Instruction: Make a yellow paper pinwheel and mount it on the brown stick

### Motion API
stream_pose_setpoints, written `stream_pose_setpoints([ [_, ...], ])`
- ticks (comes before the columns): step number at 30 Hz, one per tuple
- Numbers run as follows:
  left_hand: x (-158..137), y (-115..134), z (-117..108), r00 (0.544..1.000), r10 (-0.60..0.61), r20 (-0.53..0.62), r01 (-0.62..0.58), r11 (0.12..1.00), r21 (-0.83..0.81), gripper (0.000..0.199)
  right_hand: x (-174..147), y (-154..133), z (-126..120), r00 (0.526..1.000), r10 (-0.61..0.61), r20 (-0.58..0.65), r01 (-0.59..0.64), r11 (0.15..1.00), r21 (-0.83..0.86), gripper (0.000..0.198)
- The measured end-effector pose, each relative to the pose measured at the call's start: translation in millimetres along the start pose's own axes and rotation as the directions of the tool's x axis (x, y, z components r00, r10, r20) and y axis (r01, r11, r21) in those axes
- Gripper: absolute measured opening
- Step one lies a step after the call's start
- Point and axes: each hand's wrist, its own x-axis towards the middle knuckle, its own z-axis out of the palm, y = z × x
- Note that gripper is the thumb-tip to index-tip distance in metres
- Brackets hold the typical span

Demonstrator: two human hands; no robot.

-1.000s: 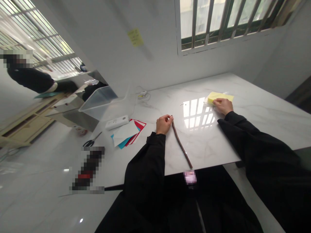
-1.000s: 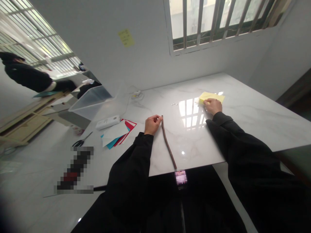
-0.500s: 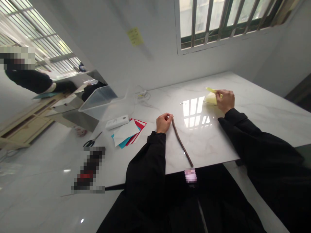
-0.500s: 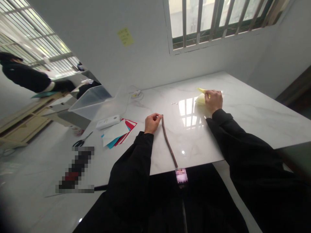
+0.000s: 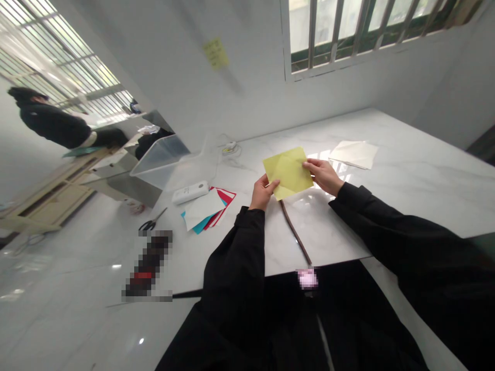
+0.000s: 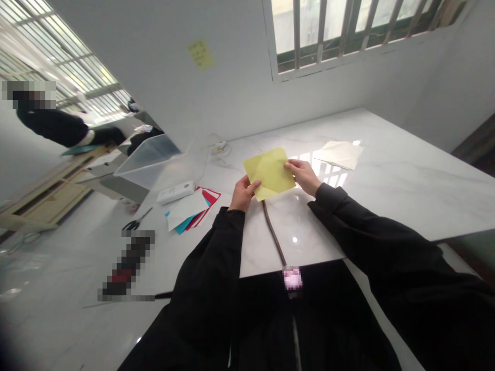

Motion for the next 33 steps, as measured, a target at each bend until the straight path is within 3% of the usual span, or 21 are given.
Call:
stream_pose_setpoints([
  [3,4.5,-4.6,-4.7,0.998,0.017,-0.065,-0.016,1.000,0.015,0.060,-1.2,20.5,-4.2,0.997,0.057,0.051,-0.054,0.997,-0.046,0.034],
  [7,6.9,-6.7,-6.5,0.995,0.023,-0.093,-0.021,1.000,0.015,0.057,-3.0,26.7,-3.5,0.987,0.059,0.150,-0.057,0.998,-0.016,0.035],
  [11,4.5,-0.9,-1.5,0.995,0.006,-0.100,-0.013,0.998,-0.067,0.052,-2.6,25.3,-1.4,0.989,0.065,0.133,-0.069,0.997,0.026,0.032],
  [16,1.6,10.6,1.7,0.978,-0.170,-0.123,0.146,0.972,-0.185,0.047,-0.1,23.0,-4.0,0.992,0.112,0.058,-0.115,0.992,0.056,0.026],
  [19,-0.8,15.4,1.1,0.969,-0.237,-0.071,0.212,0.943,-0.257,0.046,1.6,21.2,-6.4,0.991,0.130,0.043,-0.134,0.986,0.096,0.024],
  [22,-5.2,18.3,2.2,0.978,-0.206,0.036,0.206,0.926,-0.316,0.046,1.9,21.8,-6.9,0.990,0.134,0.040,-0.138,0.983,0.125,0.022],
  [26,-9.9,17.9,6.5,0.978,-0.171,0.124,0.198,0.947,-0.255,0.047,0.8,25.8,-5.8,0.990,0.116,0.075,-0.124,0.986,0.108,0.019],
  [29,-9.5,15.7,8.1,0.982,-0.158,0.107,0.178,0.961,-0.212,0.047,0.5,27.8,-6.1,0.990,0.109,0.092,-0.116,0.990,0.075,0.020],
  [33,-5.4,17.0,5.0,0.994,-0.108,0.034,0.113,0.955,-0.274,0.049,1.0,27.1,-7.5,0.989,0.132,0.067,-0.136,0.989,0.056,0.018],
])
